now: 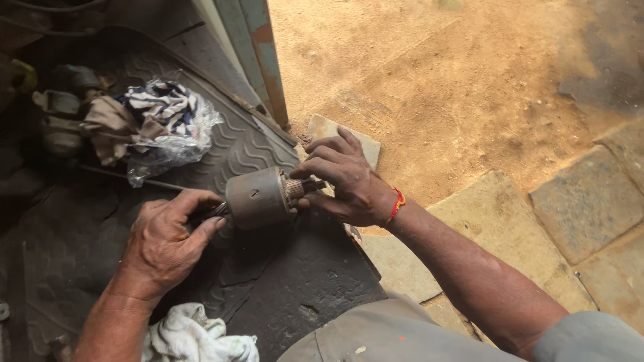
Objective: The person cleans a cylindrical mechanical part with a cloth, inserts a metal rod, and uses a hammer to tap the rod into place. The person repeatedly wipes the part and adjusts the rod throughout the process.
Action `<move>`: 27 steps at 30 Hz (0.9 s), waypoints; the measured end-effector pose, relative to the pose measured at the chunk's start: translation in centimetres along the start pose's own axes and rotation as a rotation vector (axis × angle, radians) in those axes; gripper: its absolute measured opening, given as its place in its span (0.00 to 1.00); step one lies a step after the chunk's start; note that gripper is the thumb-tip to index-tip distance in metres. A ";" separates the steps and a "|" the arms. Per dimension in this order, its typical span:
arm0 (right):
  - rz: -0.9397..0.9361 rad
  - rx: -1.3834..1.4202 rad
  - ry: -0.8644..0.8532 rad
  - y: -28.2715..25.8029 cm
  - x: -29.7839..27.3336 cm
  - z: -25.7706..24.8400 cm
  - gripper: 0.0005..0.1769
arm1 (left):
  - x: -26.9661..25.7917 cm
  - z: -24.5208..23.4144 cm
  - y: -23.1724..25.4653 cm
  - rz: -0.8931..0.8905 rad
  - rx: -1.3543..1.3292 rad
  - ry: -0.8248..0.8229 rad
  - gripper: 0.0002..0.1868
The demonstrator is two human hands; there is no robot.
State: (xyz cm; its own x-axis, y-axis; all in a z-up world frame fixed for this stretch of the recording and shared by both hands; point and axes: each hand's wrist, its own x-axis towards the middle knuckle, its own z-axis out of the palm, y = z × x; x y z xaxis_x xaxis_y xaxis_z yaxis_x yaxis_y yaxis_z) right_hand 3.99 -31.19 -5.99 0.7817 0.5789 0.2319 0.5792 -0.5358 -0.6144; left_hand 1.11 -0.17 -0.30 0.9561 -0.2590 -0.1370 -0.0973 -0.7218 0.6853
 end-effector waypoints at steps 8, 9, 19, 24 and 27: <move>0.001 0.015 -0.027 0.6 0.2 -0.2 0.28 | 0.0 0.6 -1.2 0.125 0.247 0.013 0.11; 0.014 0.080 -0.027 0.6 0.2 -0.2 0.34 | 0.0 0.7 -1.4 0.144 0.259 0.016 0.11; 0.002 -0.082 -0.045 1.4 0.5 -0.2 0.22 | 0.4 1.0 -1.9 0.048 0.258 0.008 0.15; 0.020 0.052 -0.015 1.3 0.4 -0.1 0.28 | 0.4 0.9 -1.8 -0.018 0.255 -0.059 0.24; 0.023 0.014 -0.046 1.5 0.4 0.1 0.26 | 0.5 1.1 -1.7 -0.002 0.219 0.001 0.18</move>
State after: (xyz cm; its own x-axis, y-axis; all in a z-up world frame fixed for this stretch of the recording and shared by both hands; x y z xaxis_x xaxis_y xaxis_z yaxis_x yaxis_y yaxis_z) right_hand 5.15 -31.76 -6.90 0.7831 0.5945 0.1826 0.5577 -0.5412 -0.6294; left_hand 1.47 0.24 -2.34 0.9567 -0.2567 -0.1371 -0.1531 -0.8445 0.5132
